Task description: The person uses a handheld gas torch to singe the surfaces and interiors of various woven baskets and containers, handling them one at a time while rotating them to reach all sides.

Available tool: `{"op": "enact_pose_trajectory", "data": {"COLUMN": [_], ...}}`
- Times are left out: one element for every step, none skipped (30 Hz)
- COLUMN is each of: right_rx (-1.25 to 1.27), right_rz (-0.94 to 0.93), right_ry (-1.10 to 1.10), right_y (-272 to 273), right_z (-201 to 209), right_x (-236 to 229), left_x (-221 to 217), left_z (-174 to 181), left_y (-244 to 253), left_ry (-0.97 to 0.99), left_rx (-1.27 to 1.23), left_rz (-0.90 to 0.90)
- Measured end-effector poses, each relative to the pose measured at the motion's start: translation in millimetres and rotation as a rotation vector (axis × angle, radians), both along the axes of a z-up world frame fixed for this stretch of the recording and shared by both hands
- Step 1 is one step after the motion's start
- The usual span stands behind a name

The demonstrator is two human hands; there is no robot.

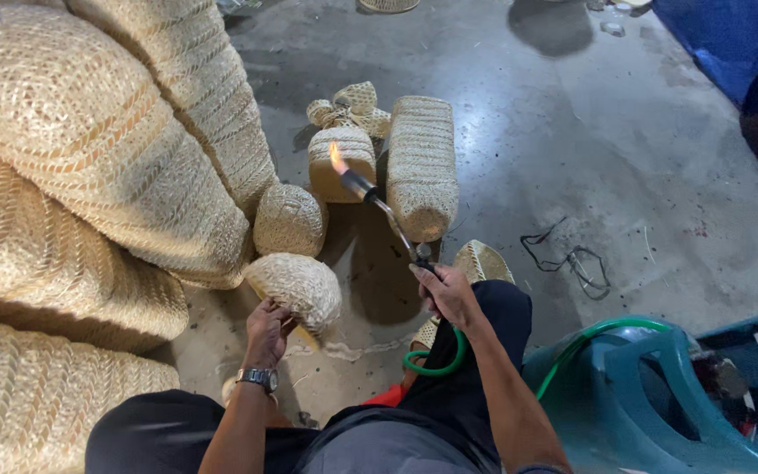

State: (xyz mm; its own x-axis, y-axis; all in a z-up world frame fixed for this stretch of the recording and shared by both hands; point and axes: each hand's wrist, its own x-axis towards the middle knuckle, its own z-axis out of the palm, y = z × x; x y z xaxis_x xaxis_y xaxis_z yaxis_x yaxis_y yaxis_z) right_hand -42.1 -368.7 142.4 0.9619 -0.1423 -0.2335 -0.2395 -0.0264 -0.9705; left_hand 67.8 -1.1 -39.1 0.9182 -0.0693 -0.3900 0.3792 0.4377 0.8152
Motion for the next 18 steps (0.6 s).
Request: {"op": "enact_pose_trajectory", "data": {"right_rx": [-0.009,-0.018,-0.029,-0.058,-0.088,-0.118,-0.125,-0.132,-0.137,-0.190,-0.245,-0.300,-0.307,-0.315,-0.322,-0.360,-0.396,-0.432], "right_rz": [-0.008,-0.015,-0.018,-0.016,-0.016,-0.016,-0.007,0.003,0.011,0.028,0.044,0.060,0.117,0.173,0.229,0.326,0.424,0.521], "right_ry": [0.010,0.020,0.031,0.051,0.069,0.087,0.070,0.052,0.035,0.027,0.018,0.009,0.020,0.031,0.043,0.025,0.005,-0.015], "right_y": [-0.5,-1.9,-2.6,-2.7,-3.4,-4.3,-4.9,-4.6,-2.1,1.1,3.7,6.7,10.3,14.2,18.0,19.5,19.5,19.3], "right_z": [1.5,3.1,4.0,4.4,5.3,6.1,6.2,6.9,8.9,12.7,18.3,25.1,32.9,40.3,46.1,51.2,55.6,58.8], "right_x": [0.0,-0.9,-0.5,0.5,1.3,2.2,3.1,4.8,6.3,8.1,9.9,11.4,13.1,14.6,15.2,15.3,15.6,17.4], "left_x": [-0.5,-1.6,-4.7,-5.8,-4.4,-6.9,-12.1,-14.4,-13.5,-12.4,-11.7,-10.9,-6.3,-0.5,2.4,3.1,2.7,1.2], "left_z": [-9.3,-16.8,-22.6,-24.9,-22.5,-17.0,-9.0,2.8,16.9,29.4,38.2,44.1,50.0,55.6,60.1,66.8,78.5,91.8], "left_y": [4.9,9.4,14.7,18.4,19.9,21.8,26.4,32.9,38.5,42.7,47.4,52.1,57.0,62.3,67.1,74.0,84.7,93.6], "left_ry": [-0.023,-0.045,-0.066,-0.144,-0.222,-0.296,-0.307,-0.314,-0.319,-0.446,-0.573,-0.699,-0.777,-0.855,-0.932,-0.946,-0.959,-0.971], "left_rx": [0.033,0.066,0.099,0.249,0.401,0.554,0.698,0.843,0.988,0.935,0.878,0.820,0.837,0.854,0.871,0.936,1.004,1.072], "left_rz": [-0.030,-0.061,-0.087,-0.091,-0.098,-0.105,-0.084,-0.064,-0.046,-0.003,0.039,0.082,0.077,0.072,0.063,0.050,0.036,0.021]}}
